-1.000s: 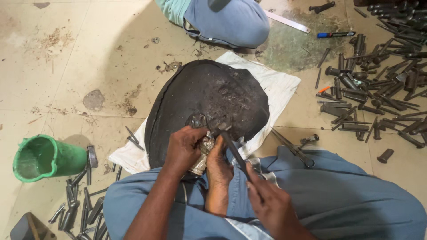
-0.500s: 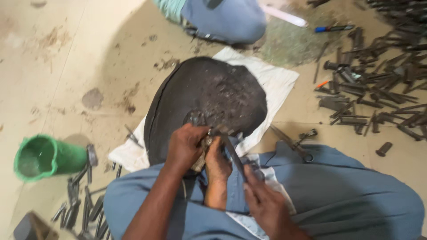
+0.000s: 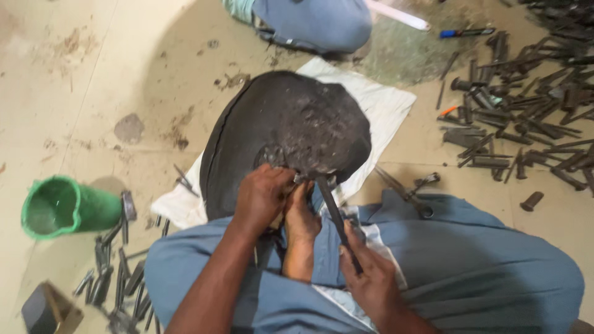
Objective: The person sits on the floor and uses a hammer and chisel to carve a pattern into a cylindrical metal object. They repeatedly strike the chisel to shape the surface, occasionally rotating the object to work on different sections.
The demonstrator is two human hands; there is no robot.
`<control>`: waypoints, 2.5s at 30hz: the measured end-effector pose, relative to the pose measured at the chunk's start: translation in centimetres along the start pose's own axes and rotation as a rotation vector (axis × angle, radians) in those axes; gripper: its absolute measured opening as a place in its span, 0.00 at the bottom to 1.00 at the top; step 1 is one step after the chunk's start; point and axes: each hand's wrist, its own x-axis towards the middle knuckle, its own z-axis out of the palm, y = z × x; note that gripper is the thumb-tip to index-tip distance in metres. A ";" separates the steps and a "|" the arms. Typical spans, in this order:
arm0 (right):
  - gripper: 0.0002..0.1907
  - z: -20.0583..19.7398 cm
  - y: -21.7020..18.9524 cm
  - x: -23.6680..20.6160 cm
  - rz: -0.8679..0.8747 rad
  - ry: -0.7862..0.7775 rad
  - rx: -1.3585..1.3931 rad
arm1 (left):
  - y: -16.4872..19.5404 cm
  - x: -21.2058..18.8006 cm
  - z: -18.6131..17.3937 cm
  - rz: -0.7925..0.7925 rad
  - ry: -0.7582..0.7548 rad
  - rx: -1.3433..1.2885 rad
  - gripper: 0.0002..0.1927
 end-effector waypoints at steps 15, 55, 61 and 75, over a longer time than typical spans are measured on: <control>0.25 -0.1 -1.9 1.0 0.335 0.157 0.186 | -0.9 -0.2 -3.0 -0.397 0.378 -0.349 0.10; 0.24 -2.2 -2.5 5.6 -0.131 0.045 -0.128 | -3.0 -0.6 -0.2 -0.219 0.177 -0.158 0.10; 0.24 -1.7 -1.2 5.1 -0.093 0.095 -0.151 | -0.8 -2.7 -1.3 -0.275 0.431 -0.174 0.09; 0.25 -1.3 -2.6 6.0 0.474 0.007 0.233 | -4.5 -4.4 0.8 -1.140 0.574 -0.725 0.08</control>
